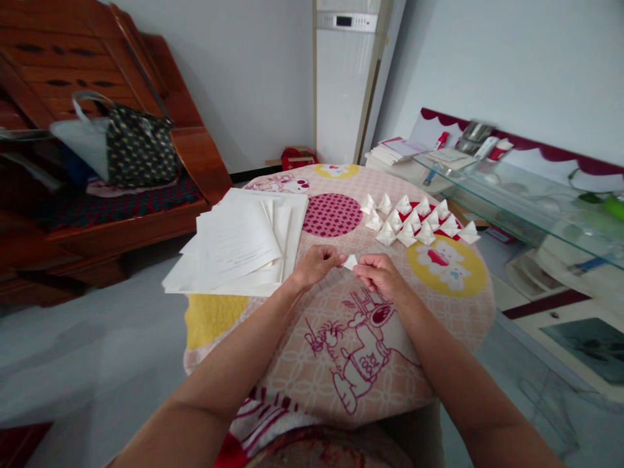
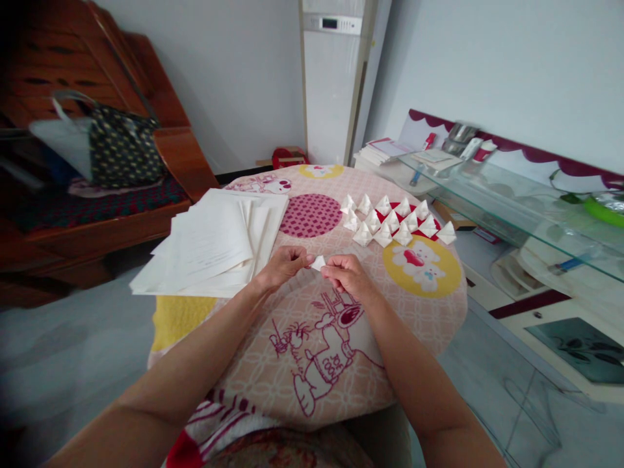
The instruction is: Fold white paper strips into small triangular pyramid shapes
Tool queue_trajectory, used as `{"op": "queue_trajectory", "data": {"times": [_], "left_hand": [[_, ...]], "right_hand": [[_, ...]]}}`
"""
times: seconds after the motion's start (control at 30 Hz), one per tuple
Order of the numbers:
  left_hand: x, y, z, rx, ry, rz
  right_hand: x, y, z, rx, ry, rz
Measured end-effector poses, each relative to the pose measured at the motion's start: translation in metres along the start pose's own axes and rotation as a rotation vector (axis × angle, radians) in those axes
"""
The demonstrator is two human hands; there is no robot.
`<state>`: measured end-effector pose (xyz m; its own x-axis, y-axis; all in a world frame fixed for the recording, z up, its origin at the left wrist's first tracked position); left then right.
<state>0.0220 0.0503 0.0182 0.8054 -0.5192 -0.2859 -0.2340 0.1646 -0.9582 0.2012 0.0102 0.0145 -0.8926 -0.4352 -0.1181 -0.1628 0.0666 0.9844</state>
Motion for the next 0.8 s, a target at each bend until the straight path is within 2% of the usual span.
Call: {"op": "queue_trajectory", "data": {"times": [0.2, 0.4, 0.67, 0.8], "left_hand": [[0.0, -0.005, -0.002, 0.01, 0.02, -0.029], [-0.003, -0.002, -0.001, 0.092, 0.031, -0.146], [0.001, 0.01, -0.001, -0.096, 0.069, -0.459], [0.001, 0.013, -0.001, -0.099, 0.055, -0.535]], "right_hand": [[-0.001, -0.002, -0.001, 0.001, -0.019, 0.002], [0.001, -0.003, -0.001, -0.058, -0.043, -0.056], [0.005, 0.007, 0.001, -0.219, -0.223, -0.52], [0.008, 0.005, 0.002, -0.224, -0.211, -0.526]]}}
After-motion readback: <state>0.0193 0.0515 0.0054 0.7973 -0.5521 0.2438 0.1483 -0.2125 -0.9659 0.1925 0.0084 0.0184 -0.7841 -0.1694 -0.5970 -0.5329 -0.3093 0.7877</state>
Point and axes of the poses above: each hand's wrist, its own z-axis towards the middle knuckle, its own x-axis out of the palm, y = z × x, the point moved 3 cm from there along z, towards the middle knuckle, and after that the axes turned 10 degrees about y, right-handed, at the moved point
